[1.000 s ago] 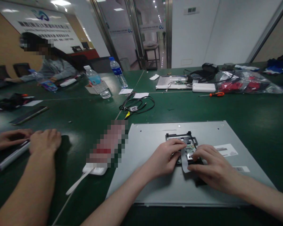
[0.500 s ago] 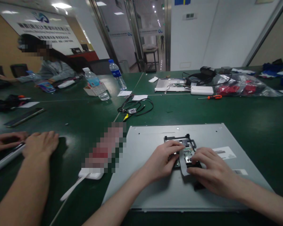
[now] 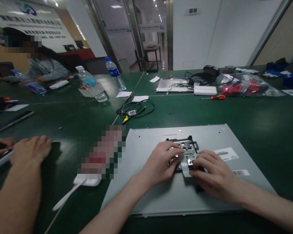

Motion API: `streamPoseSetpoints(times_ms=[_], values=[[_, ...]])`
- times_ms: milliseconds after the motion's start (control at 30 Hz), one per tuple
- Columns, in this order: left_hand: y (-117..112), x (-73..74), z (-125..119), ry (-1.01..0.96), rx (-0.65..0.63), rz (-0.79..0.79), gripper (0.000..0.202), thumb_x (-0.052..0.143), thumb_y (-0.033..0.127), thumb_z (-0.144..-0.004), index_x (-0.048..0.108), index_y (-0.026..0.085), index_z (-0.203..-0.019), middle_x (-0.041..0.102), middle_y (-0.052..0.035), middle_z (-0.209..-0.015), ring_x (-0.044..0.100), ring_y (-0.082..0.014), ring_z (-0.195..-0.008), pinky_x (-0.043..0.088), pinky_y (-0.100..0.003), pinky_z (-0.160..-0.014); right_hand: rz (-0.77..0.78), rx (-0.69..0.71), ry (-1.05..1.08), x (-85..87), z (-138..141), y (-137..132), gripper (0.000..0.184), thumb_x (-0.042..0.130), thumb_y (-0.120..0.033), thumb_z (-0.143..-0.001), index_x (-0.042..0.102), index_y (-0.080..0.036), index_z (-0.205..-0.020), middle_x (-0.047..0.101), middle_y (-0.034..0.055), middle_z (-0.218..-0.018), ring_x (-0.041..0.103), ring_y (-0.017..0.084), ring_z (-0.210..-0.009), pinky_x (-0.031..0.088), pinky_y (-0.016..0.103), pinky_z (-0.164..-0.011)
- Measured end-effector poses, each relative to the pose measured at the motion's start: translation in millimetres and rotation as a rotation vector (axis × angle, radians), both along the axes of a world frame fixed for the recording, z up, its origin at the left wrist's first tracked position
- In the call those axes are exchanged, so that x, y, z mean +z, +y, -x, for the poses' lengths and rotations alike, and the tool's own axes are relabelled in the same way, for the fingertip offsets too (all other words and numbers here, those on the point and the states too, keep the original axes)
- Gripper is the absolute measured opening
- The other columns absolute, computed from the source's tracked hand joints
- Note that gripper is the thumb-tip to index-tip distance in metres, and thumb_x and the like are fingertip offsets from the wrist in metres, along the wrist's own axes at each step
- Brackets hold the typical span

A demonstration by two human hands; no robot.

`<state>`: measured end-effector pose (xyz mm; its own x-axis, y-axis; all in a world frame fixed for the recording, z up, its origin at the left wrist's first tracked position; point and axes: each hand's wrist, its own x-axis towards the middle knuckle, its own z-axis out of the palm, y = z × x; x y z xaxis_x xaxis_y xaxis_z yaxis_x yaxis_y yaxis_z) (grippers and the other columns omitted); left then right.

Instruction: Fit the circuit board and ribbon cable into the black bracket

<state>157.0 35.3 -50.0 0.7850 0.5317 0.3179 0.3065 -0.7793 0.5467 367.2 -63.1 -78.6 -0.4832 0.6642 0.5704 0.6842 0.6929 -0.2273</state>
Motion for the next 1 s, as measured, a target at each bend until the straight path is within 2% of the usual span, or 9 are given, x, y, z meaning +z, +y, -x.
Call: streamPoseSetpoints(times_ms=[167,333,467,700,867,1000], values=[[-1,2.5,-1,0.067,0.022,-0.081,0.020,0.062,0.018,-0.087,0.067,0.021,-0.106,0.065,-0.0068,-0.105,0.057,-0.0247,-0.102,0.045,-0.045,-0.090,-0.027,-0.006,0.006,-0.2,1,2,0.015,0.053,-0.010,-0.088,0.066,-0.017,-0.088,0.060,0.0067,-0.089,0.052,0.022,-0.088,0.044,0.040,-0.087],[-5,7.7,-3,0.154,-0.010,-0.083,0.031,0.071,0.028,-0.080,0.065,0.021,-0.110,0.064,-0.0071,-0.112,0.055,-0.0266,-0.107,0.040,-0.048,-0.097,-0.004,-0.011,-0.020,0.2,0,3,0.013,0.054,-0.012,-0.089,0.067,-0.017,-0.090,0.060,0.0072,-0.089,0.052,0.022,-0.088,0.044,0.040,-0.087],[-7,10.1,-5,0.199,-0.011,-0.077,0.028,0.070,0.030,-0.081,0.065,0.021,-0.107,0.066,-0.0055,-0.107,0.058,-0.0256,-0.103,0.038,-0.048,-0.099,0.025,0.013,-0.026,3.4,-3,5,0.016,0.053,-0.013,-0.090,0.068,-0.018,-0.092,0.063,0.0076,-0.092,0.054,0.023,-0.091,0.045,0.040,-0.085],[-9,12.9,-6,0.192,-0.041,-0.094,0.024,0.068,0.030,-0.082,0.065,0.022,-0.104,0.068,-0.0044,-0.102,0.060,-0.0248,-0.100,0.039,-0.047,-0.097,0.143,0.131,0.002,10.1,-14,12,0.020,0.054,-0.016,-0.093,0.066,-0.019,-0.109,0.065,0.0088,-0.119,0.055,0.023,-0.114,0.044,0.042,-0.098],[-10,14.9,-6,0.180,-0.056,-0.092,0.033,0.070,0.032,-0.080,0.062,0.022,-0.111,0.067,-0.0053,-0.107,0.060,-0.0256,-0.104,0.039,-0.047,-0.099,0.291,0.186,-0.051,13.0,-19,20,0.023,0.059,-0.019,-0.091,0.065,-0.022,-0.114,0.060,0.0078,-0.132,0.051,0.023,-0.125,0.042,0.043,-0.105],[-10,14.6,-5,0.180,-0.060,-0.082,0.040,0.072,0.031,-0.077,0.060,0.021,-0.113,0.066,-0.0064,-0.108,0.059,-0.0266,-0.106,0.040,-0.048,-0.100,0.322,0.183,-0.056,14.5,-20,20,0.026,0.059,-0.019,-0.091,0.064,-0.023,-0.117,0.058,0.0081,-0.135,0.049,0.023,-0.127,0.042,0.043,-0.107]])
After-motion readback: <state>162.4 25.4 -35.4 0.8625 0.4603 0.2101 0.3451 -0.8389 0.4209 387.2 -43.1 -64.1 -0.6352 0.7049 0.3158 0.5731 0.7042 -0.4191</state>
